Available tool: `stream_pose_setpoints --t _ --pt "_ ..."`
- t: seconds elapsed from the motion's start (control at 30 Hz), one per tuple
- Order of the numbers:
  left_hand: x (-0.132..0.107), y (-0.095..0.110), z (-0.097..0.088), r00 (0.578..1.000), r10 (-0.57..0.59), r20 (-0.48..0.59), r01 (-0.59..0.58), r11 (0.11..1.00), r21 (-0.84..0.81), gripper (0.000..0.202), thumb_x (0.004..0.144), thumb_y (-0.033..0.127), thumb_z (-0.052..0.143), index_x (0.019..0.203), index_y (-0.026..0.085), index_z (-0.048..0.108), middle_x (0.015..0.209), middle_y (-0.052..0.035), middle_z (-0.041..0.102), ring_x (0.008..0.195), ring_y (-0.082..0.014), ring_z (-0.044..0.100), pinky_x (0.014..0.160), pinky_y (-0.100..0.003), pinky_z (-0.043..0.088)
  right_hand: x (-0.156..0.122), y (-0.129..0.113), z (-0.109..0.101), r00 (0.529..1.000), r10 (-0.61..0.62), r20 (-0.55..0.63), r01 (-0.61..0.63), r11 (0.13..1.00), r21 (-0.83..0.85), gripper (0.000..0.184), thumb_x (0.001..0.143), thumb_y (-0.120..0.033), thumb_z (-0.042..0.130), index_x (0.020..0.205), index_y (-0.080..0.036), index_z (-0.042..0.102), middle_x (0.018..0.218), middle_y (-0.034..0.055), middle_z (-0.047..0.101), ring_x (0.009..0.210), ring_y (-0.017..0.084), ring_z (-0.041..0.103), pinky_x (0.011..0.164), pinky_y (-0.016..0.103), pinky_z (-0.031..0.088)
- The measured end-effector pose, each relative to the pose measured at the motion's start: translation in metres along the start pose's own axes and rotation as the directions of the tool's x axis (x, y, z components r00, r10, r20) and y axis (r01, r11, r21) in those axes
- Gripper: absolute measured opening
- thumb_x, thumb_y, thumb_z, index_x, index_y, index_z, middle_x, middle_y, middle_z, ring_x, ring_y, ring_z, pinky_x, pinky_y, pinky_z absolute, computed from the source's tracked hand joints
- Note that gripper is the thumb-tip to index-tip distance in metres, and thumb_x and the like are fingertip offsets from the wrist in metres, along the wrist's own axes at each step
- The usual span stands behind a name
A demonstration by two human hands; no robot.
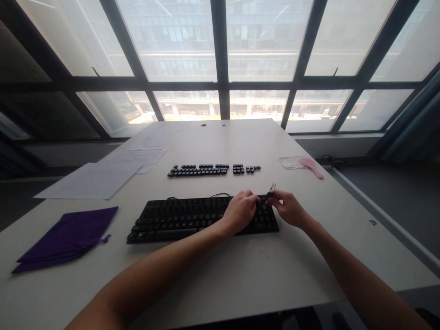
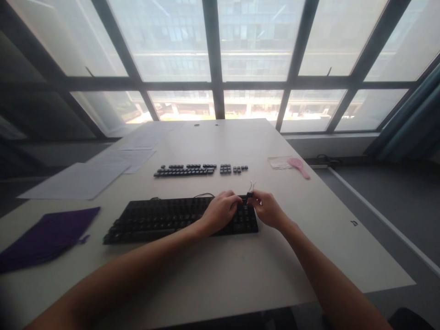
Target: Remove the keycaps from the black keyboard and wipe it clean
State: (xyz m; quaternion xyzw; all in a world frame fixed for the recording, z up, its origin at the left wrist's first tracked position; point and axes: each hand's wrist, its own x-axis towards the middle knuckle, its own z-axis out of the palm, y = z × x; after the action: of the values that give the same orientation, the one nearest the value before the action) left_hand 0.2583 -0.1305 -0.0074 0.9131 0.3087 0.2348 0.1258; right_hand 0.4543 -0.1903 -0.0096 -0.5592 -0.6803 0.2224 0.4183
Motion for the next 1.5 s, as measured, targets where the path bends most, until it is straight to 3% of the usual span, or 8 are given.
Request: stream_pose_setpoints --t 0.2,0.33,0.5,0.7,0.9,1.07,1.3,1.5 --pt "0.003 0.001 -0.005 1.000 0.016 0.014 -0.015 1.000 -0.016 0.020 0.092 0.019 0.054 0.103 0.021 0.071 0.101 -0.0063 0.066 0.096 -0.0230 0.058 0.085 -0.034 0.048 -0.006 -0.009 0.001 0.992 -0.127 0.025 0.130 0.976 -0.177 0.014 0.093 -0.019 0.050 0.085 -0.019 0.062 0.082 0.0053 0.065 0.076 0.021 0.056 0.070 0.032 0.043" --pt "0.011 0.004 -0.007 0.993 0.065 0.096 -0.058 0.996 -0.073 0.019 0.087 0.037 0.066 0.098 0.022 0.071 0.094 -0.0055 0.067 0.091 -0.0239 0.059 0.079 -0.034 0.048 -0.011 -0.013 0.006 0.989 -0.145 -0.005 0.139 0.960 -0.242 0.017 0.093 -0.018 0.048 0.083 -0.019 0.061 0.082 0.0069 0.066 0.076 0.021 0.058 0.070 0.033 0.043" --pt "0.013 0.006 0.004 0.998 0.016 0.061 -0.007 0.990 -0.141 0.019 0.085 0.039 0.071 0.094 0.023 0.074 0.095 -0.0045 0.069 0.095 -0.0239 0.060 0.080 -0.033 0.047 -0.012 -0.009 0.015 0.981 0.072 -0.180 -0.080 0.996 -0.036 0.014 0.090 -0.021 0.052 0.081 -0.019 0.063 0.073 0.0035 0.067 0.068 0.019 0.060 0.063 0.030 0.044" --pt "0.010 0.004 0.010 1.000 -0.005 0.019 0.010 0.971 -0.240 0.019 0.087 0.037 0.069 0.099 0.024 0.075 0.096 -0.0044 0.071 0.094 -0.0227 0.062 0.083 -0.033 0.048 -0.007 -0.002 0.020 0.935 0.241 -0.259 -0.179 0.954 0.241 0.018 0.088 -0.030 0.058 0.076 -0.017 0.063 0.069 0.0052 0.068 0.061 0.019 0.061 0.057 0.030 0.048" --pt "0.009 0.005 0.008 0.998 -0.008 -0.062 -0.016 0.926 -0.377 0.020 0.087 0.026 0.069 0.106 0.021 0.071 0.099 -0.0045 0.069 0.092 -0.0195 0.063 0.086 -0.030 0.049 -0.007 -0.007 0.024 0.928 0.178 -0.326 -0.109 0.970 0.218 0.022 0.091 -0.040 0.057 0.083 -0.019 0.060 0.076 0.0062 0.070 0.069 0.021 0.066 0.063 0.031 0.051" --pt "0.006 0.008 0.006 0.996 -0.023 -0.089 -0.013 0.925 -0.381 0.023 0.088 0.022 0.068 0.110 0.021 0.063 0.101 -0.0037 0.064 0.088 -0.0173 0.062 0.082 -0.029 0.052 -0.007 -0.012 0.023 0.946 0.195 -0.259 -0.129 0.959 0.251 0.026 0.092 -0.045 0.055 0.094 -0.020 0.058 0.078 0.0055 0.071 0.070 0.021 0.068 0.065 0.032 0.053" --pt "0.001 0.012 0.007 0.986 0.121 -0.112 -0.151 0.935 -0.320 0.016 0.096 0.020 0.056 0.107 0.022 0.067 0.107 -0.0048 0.060 0.088 -0.0146 0.063 0.083 -0.027 0.053 -0.005 -0.013 0.018 0.952 0.163 -0.260 -0.079 0.949 0.306 0.024 0.090 -0.041 0.059 0.080 -0.020 0.056 0.068 0.0014 0.064 0.063 0.017 0.060 0.058 0.028 0.047" --pt "0.004 0.014 0.006 0.986 0.143 -0.080 -0.163 0.911 -0.379 0.018 0.095 0.020 0.057 0.107 0.021 0.070 0.109 -0.0065 0.061 0.097 -0.0175 0.062 0.088 -0.030 0.053 -0.006 -0.015 0.018 0.943 0.196 -0.269 -0.106 0.943 0.315 0.022 0.090 -0.036 0.058 0.077 -0.019 0.056 0.066 0.0008 0.062 0.059 0.015 0.056 0.054 0.027 0.042"
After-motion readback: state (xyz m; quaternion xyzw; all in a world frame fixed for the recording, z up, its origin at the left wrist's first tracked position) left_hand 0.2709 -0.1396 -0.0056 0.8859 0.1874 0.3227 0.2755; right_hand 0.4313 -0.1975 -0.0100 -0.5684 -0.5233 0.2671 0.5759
